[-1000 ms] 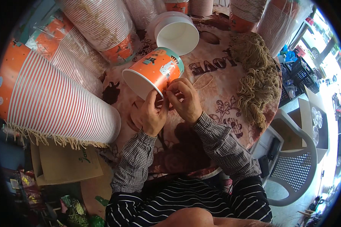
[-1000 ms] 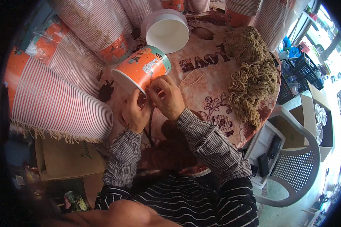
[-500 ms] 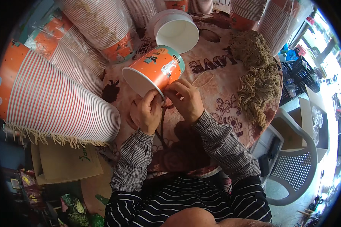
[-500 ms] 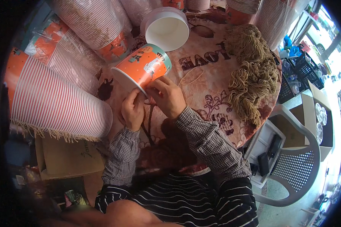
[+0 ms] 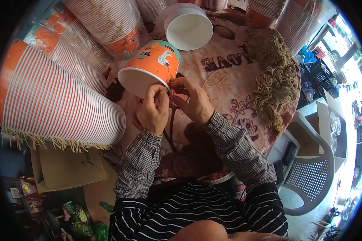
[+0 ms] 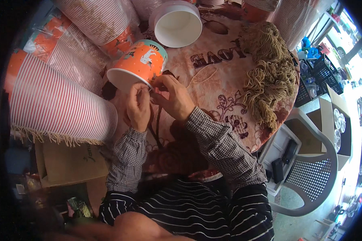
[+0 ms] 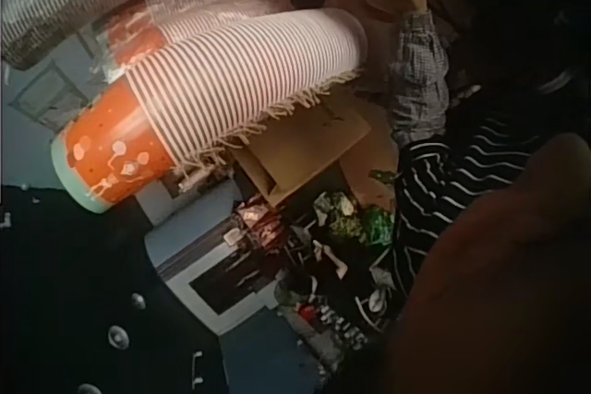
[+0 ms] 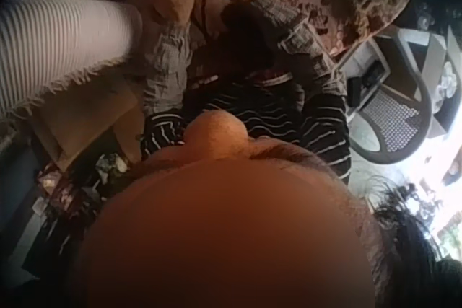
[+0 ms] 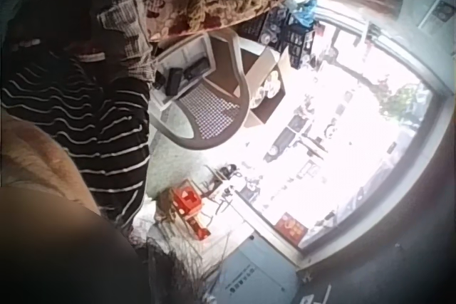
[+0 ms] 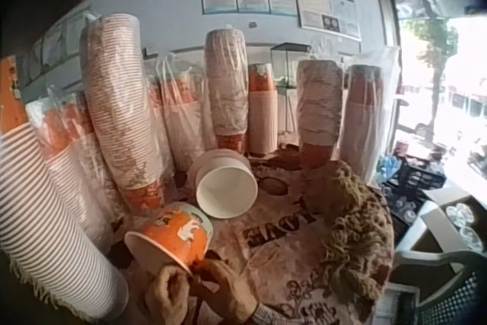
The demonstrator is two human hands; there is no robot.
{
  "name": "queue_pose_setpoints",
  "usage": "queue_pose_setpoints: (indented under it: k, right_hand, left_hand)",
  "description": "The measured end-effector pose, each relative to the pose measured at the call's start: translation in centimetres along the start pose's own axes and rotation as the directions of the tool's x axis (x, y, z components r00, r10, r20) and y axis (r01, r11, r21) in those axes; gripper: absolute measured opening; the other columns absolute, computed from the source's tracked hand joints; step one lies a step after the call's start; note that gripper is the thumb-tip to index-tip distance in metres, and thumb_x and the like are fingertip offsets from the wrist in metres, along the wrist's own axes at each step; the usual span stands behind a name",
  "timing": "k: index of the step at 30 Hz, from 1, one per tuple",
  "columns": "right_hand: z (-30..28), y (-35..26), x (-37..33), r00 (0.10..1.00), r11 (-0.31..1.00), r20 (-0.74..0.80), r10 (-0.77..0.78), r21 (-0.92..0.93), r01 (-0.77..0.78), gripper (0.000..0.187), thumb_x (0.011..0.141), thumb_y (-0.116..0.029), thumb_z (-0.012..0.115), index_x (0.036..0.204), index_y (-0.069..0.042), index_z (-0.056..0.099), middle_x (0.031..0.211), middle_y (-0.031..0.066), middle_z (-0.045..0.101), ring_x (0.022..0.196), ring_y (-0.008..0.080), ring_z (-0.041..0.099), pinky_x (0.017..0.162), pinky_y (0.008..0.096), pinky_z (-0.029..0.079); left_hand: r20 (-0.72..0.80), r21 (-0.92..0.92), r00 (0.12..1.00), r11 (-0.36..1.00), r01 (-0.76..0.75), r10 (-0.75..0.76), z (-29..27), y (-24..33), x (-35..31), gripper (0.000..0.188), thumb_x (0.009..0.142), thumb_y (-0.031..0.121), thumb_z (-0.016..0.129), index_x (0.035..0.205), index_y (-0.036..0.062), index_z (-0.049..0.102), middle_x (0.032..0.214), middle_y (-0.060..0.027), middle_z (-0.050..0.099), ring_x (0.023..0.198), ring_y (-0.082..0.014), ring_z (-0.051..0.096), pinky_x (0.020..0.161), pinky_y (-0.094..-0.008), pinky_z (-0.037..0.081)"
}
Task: Threading and tying string handles onto paper Halloween treat buckets.
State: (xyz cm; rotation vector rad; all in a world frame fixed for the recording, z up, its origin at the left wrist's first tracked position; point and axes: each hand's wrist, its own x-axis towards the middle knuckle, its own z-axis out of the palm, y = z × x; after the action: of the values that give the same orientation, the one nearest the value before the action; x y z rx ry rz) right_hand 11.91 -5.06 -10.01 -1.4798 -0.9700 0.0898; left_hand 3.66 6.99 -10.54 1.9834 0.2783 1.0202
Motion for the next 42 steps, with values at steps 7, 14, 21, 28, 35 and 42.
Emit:
queue_pose_setpoints:
  k: [7,14,21,28,35,42]
  right_hand:
    - [0.2,1.4,0.1,0.998,0.996,0.067,0.005,-0.092,0.002,0.033,0.082,-0.007,0.062,0.114,-0.001,0.055,0.112,0.0195,0.060,0.099,0.0334,0.062,0.079,0.0372,0.053]
    - [-1.5,2.5,0.1,0.974,0.967,-0.009,0.227,-0.114,-0.227,0.030,0.085,-0.004,0.060,0.114,0.000,0.053,0.089,0.0158,0.067,0.078,0.0212,0.069,0.065,0.0311,0.055]
    - [-2.6,1.6,0.2,0.953,0.923,0.110,0.282,-0.304,-0.238,0.022,0.084,-0.006,0.060,0.104,0.002,0.061,0.092,0.0158,0.067,0.081,0.0248,0.068,0.068,0.0342,0.054]
    - [-4.3,1.3,0.6,0.996,0.933,0.067,0.065,-0.357,-0.037,0.020,0.082,-0.008,0.059,0.100,-0.001,0.064,0.096,0.0191,0.064,0.087,0.0358,0.063,0.075,0.0414,0.050]
    - [-6.5,1.5,1.3,1.000,0.915,-0.028,0.012,-0.403,-0.022,0.016,0.083,-0.006,0.063,0.097,0.000,0.064,0.090,0.0156,0.065,0.079,0.0285,0.064,0.070,0.0346,0.051]
    - [-6.0,1.7,1.7,0.996,0.936,-0.029,0.089,-0.340,-0.094,0.017,0.083,-0.007,0.064,0.098,-0.001,0.066,0.087,0.0118,0.066,0.077,0.0204,0.064,0.068,0.0306,0.051]
  left_hand:
    - [0.036,0.204,0.938,0.916,-0.344,0.345,0.6,2.0,0.1,0.008,0.086,0.004,0.062,0.094,0.0037,0.063,0.099,-0.0103,0.060,0.087,-0.0260,0.062,0.071,-0.0324,0.052]
    - [0.122,-0.076,0.923,0.931,-0.357,0.364,1.6,-0.2,2.0,0.009,0.087,0.000,0.060,0.096,-0.0003,0.063,0.102,-0.0118,0.067,0.087,-0.0260,0.066,0.073,-0.0321,0.055]
    - [0.179,0.010,0.923,0.938,-0.347,0.340,3.0,-0.1,2.5,0.020,0.086,-0.003,0.058,0.104,0.0020,0.064,0.102,-0.0111,0.066,0.089,-0.0267,0.065,0.076,-0.0331,0.054]
    - [0.272,0.041,0.864,0.892,-0.451,0.424,4.2,0.0,3.0,0.029,0.082,-0.008,0.054,0.108,0.0023,0.063,0.105,-0.0122,0.064,0.091,-0.0277,0.064,0.077,-0.0338,0.053]
    - [0.310,-0.011,0.923,0.972,-0.236,0.227,5.2,-2.0,2.5,0.016,0.082,-0.001,0.062,0.098,-0.0001,0.064,0.092,-0.0152,0.066,0.080,-0.0272,0.066,0.070,-0.0320,0.053]
    - [0.309,-0.216,0.948,0.976,-0.008,0.076,4.4,-1.9,2.7,0.010,0.088,0.002,0.062,0.097,-0.0005,0.064,0.089,-0.0075,0.067,0.082,-0.0146,0.065,0.072,-0.0273,0.052]
